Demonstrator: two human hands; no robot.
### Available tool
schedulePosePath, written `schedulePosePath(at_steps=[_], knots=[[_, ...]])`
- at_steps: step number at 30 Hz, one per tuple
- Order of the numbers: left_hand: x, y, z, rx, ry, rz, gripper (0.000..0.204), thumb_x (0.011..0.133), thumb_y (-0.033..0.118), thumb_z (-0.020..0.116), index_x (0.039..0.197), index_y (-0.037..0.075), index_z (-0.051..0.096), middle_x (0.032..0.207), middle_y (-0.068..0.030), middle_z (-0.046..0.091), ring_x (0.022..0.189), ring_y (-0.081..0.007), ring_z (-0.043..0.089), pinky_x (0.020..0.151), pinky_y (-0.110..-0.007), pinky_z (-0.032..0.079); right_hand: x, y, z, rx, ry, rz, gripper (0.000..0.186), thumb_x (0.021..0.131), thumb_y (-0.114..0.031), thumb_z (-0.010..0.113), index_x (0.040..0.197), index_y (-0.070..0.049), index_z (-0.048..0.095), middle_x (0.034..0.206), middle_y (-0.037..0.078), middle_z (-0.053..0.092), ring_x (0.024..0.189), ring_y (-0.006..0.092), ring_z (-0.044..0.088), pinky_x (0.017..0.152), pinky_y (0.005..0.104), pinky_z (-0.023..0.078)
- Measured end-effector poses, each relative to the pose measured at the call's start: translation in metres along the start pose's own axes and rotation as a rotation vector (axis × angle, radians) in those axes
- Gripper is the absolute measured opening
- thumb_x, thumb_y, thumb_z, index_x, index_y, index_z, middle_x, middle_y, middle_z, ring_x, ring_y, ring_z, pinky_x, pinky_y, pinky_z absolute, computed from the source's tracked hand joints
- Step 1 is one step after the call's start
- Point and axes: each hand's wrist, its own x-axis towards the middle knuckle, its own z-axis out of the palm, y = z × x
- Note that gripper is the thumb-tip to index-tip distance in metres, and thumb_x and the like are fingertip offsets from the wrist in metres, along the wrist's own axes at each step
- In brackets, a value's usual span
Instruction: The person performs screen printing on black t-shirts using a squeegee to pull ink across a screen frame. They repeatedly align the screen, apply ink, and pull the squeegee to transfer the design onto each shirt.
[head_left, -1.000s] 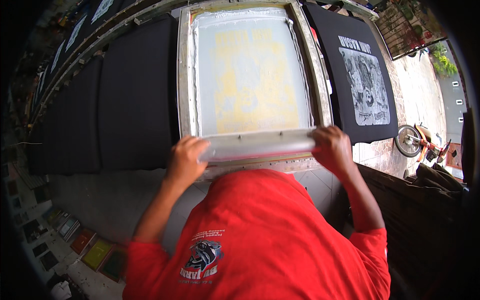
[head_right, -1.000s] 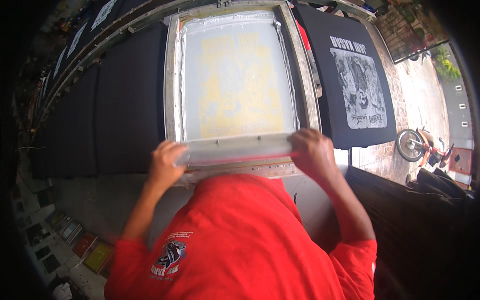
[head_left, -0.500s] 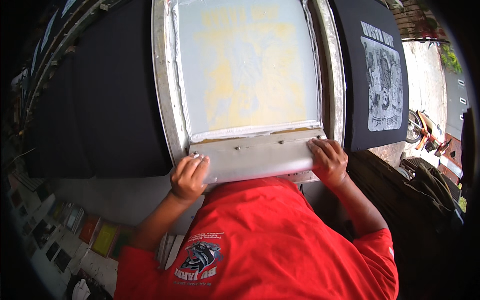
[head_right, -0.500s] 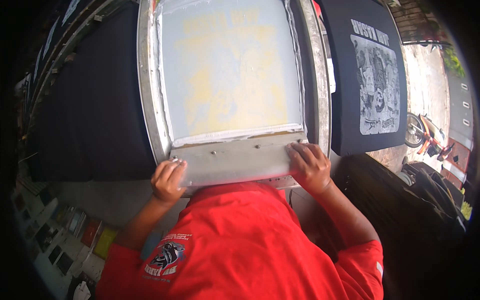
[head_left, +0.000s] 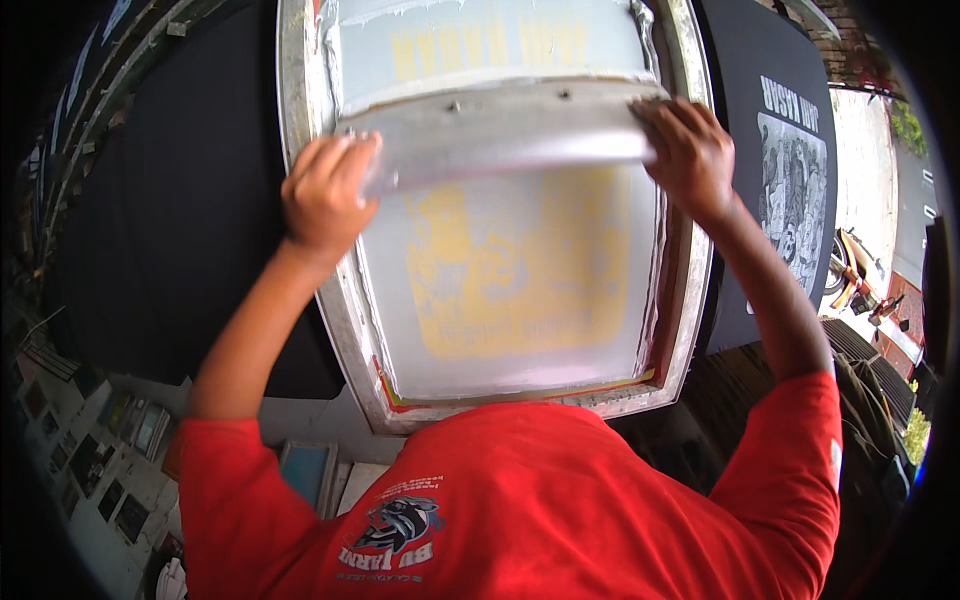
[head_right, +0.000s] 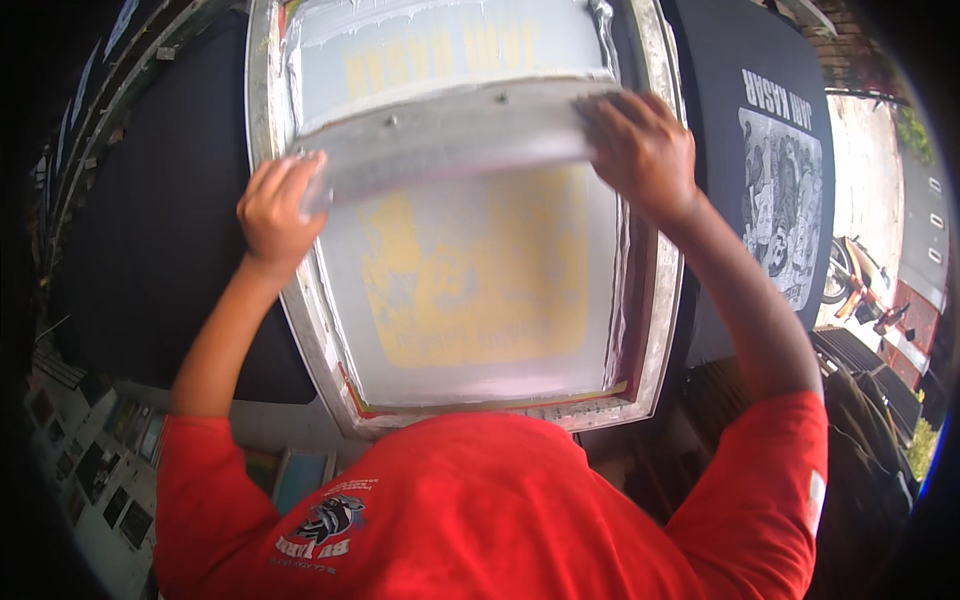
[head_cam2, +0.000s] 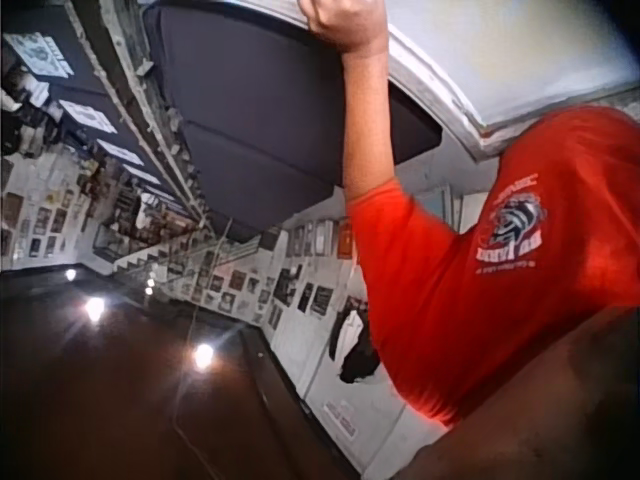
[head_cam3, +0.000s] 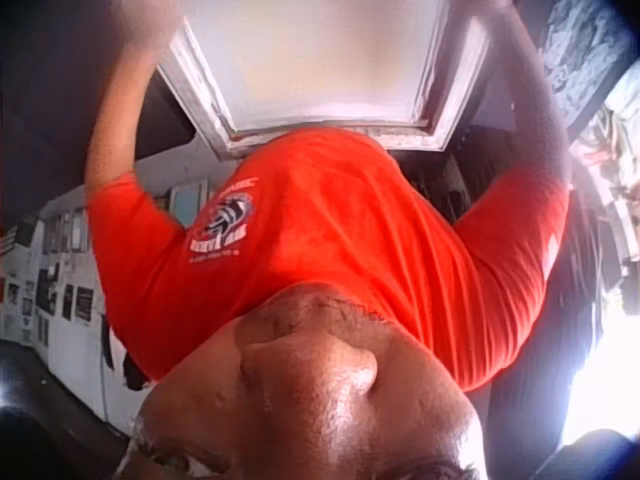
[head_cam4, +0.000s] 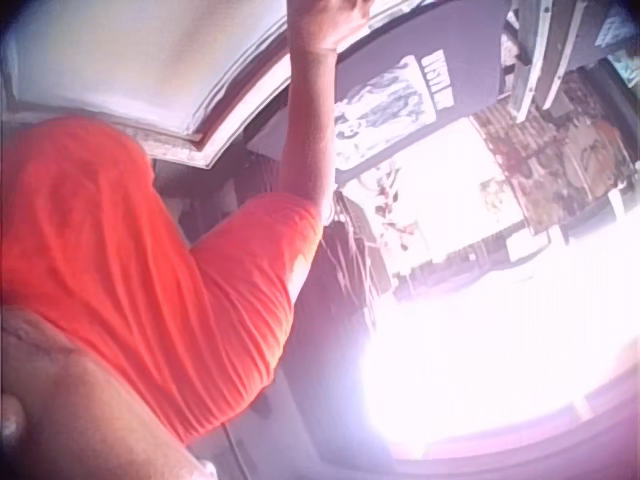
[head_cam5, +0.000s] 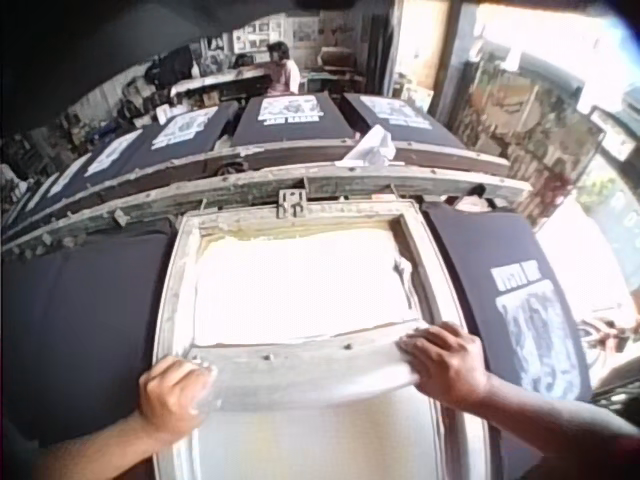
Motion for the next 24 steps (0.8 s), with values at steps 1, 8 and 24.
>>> schedulePosePath(at_steps=[1, 8, 24], knots=[[0.014, -0.011, 0.007, 0.014, 0.035, 0.008, 0.04, 0.06, 0.003, 0.074, 0.099, 0.008, 0.071, 0.09, -0.0088, 0.067, 0.083, -0.0288, 0.065, 0.074, -0.037, 0.054, 0.012, 0.014, 0.009, -0.032, 0.015, -0.023, 0.036, 0.068, -0.011, 0.071, 0.104, -0.016, 0.071, 0.095, 0.001, 0.067, 0.085, 0.024, 0.065, 0.074, 0.0336, 0.056], [0.115, -0.072, 0.005, 0.01, -0.181, -0.148, 0.039, 0.067, 0.019, 0.08, 0.102, 0.004, 0.07, 0.101, -0.0162, 0.069, 0.095, -0.0342, 0.065, 0.082, -0.039, 0.054, 0.125, 0.073, 0.011, 0.009, -0.245, 0.107, 0.026, 0.073, -0.022, 0.071, 0.096, -0.008, 0.068, 0.088, 0.01, 0.068, 0.081, 0.0299, 0.067, 0.07, 0.0407, 0.054], [-0.07, 0.116, -0.147, -0.277, -0.147, -0.204, 0.027, 0.066, 0.008, 0.078, 0.091, 0.001, 0.069, 0.089, -0.0179, 0.067, 0.081, -0.0382, 0.066, 0.074, -0.042, 0.054, -0.075, -0.1, -0.155, 0.127, -0.288, 0.201, 0.019, 0.073, -0.021, 0.075, 0.088, -0.011, 0.071, 0.081, 0.01, 0.069, 0.076, 0.0316, 0.067, 0.07, 0.0421, 0.055]])
